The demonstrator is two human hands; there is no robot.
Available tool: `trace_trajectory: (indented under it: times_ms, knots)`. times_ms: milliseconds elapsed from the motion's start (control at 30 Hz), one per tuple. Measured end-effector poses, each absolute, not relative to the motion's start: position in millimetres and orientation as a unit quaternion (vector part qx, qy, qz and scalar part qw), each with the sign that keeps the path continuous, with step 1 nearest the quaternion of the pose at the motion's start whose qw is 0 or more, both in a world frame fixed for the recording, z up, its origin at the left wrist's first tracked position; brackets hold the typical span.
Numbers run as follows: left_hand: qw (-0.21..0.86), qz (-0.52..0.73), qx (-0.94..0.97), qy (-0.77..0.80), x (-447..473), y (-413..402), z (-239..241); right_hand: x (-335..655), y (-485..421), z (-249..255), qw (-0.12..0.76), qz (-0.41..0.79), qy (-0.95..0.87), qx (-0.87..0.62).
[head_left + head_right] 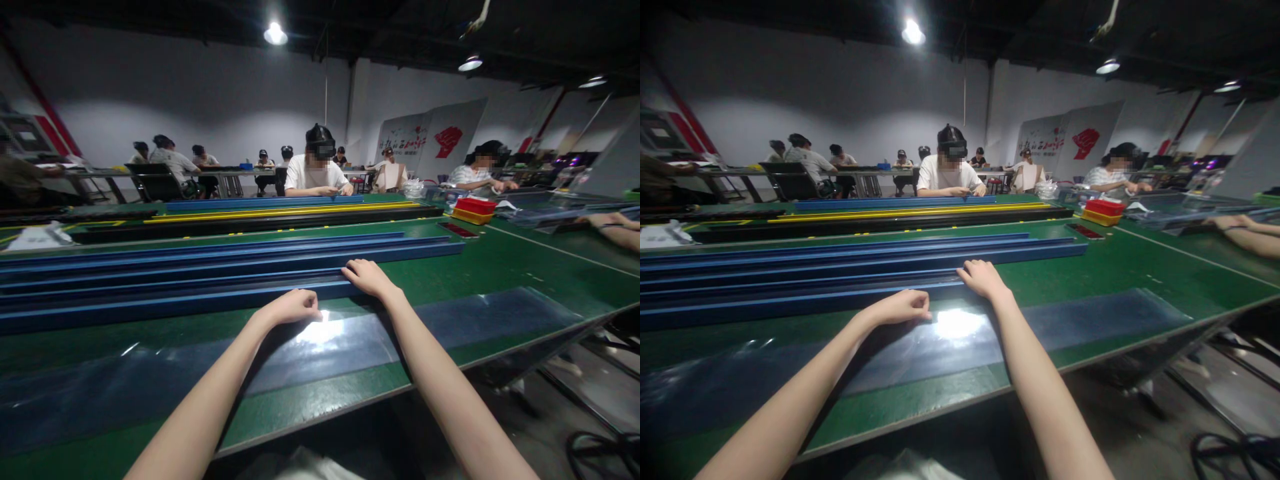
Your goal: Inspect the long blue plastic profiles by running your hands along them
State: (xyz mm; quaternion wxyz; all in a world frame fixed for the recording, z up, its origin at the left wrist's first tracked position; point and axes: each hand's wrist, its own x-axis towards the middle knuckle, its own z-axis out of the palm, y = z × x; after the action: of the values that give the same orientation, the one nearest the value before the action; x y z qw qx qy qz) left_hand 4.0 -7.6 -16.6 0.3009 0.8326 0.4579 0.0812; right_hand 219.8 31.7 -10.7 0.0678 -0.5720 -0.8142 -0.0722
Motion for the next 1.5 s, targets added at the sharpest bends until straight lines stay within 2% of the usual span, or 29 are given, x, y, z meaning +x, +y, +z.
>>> trace_trajectory:
  times_ms: [133,533,833,1133,1267,1367,1500]
  knots:
    - [0.324,0.084,0.832,0.443,2.0,-4.8,-16.7,219.9,32.1,-11.6,0.075,-0.08,-0.815,-0.569]
    - [0.242,0.072,0.852,0.459,8.5,-12.3,-10.6,220.9,30.4,-7.7,0.079,-0.068,-0.823,-0.559]
    - [0.158,0.119,0.849,0.49,7.4,-18.4,-0.1,222.4,29.0,-3.8,0.187,-0.128,-0.815,-0.534]
    - [0.033,0.158,0.79,0.591,-3.6,-19.5,16.9,221.1,28.5,-1.9,0.28,-0.185,-0.812,-0.478]
    - [-0.068,0.179,0.787,0.586,-8.7,-14.6,11.5,216.4,27.1,-2.4,0.311,-0.192,-0.811,-0.458]
    - [-0.147,0.179,0.799,0.556,-11.0,-10.6,5.6,209.4,26.2,-5.2,0.297,-0.183,-0.826,-0.442]
    - [-0.199,0.187,0.801,0.533,-11.9,-7.6,0.0,194.1,22.4,-11.7,0.246,-0.155,-0.863,-0.414]
